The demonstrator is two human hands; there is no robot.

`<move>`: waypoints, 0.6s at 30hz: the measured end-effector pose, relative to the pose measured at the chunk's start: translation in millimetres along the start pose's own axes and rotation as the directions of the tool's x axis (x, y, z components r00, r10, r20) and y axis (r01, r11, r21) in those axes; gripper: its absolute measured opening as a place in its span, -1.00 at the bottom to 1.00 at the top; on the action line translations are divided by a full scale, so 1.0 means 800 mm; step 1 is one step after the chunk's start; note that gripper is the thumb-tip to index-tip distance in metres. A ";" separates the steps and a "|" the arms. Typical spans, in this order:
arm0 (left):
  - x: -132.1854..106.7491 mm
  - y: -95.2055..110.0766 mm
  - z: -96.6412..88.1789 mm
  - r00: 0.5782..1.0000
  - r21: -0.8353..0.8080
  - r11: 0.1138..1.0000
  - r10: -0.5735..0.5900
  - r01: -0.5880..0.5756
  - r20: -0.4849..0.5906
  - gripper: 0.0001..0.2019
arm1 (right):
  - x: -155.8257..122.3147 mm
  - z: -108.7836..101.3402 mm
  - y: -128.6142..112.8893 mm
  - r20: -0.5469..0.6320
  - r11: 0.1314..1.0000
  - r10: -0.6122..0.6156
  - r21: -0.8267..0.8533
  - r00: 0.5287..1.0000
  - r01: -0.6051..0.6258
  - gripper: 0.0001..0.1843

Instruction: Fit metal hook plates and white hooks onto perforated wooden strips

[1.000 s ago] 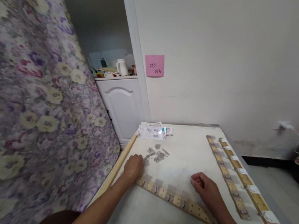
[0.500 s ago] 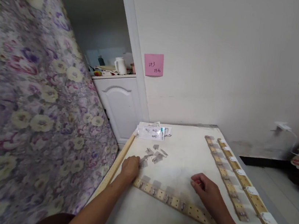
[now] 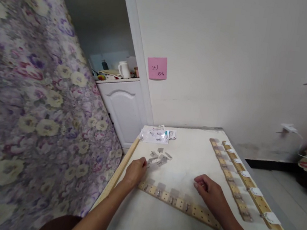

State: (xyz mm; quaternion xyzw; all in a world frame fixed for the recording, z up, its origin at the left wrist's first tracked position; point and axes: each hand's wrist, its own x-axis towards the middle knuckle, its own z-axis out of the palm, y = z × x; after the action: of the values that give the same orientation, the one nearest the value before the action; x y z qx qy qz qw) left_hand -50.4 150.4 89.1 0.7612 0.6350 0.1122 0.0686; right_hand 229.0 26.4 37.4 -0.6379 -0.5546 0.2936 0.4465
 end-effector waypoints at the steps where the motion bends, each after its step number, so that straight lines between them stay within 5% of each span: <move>1: -0.005 0.005 -0.001 1.000 -0.034 0.999 0.016 -0.016 -0.013 -0.85 | -0.001 0.000 -0.001 -0.001 1.000 -0.002 0.003 1.000 0.002 -0.82; 9: -0.085 0.082 0.011 0.981 -0.281 0.940 0.179 -0.195 -0.081 -0.87 | -0.006 0.012 -0.013 0.122 0.967 -0.003 0.252 0.993 -0.028 -0.79; 18: -0.156 0.144 0.043 0.975 -0.570 0.797 0.221 -0.200 -0.033 -0.89 | -0.019 -0.002 -0.017 0.188 0.935 0.047 0.338 0.981 -0.110 -0.82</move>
State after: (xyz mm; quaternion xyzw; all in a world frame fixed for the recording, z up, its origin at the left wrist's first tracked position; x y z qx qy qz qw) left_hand 47.4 8.1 74.2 0.7736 0.4825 0.2902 0.2909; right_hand 221.0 11.5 48.3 -0.5424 -0.5057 0.4597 0.4886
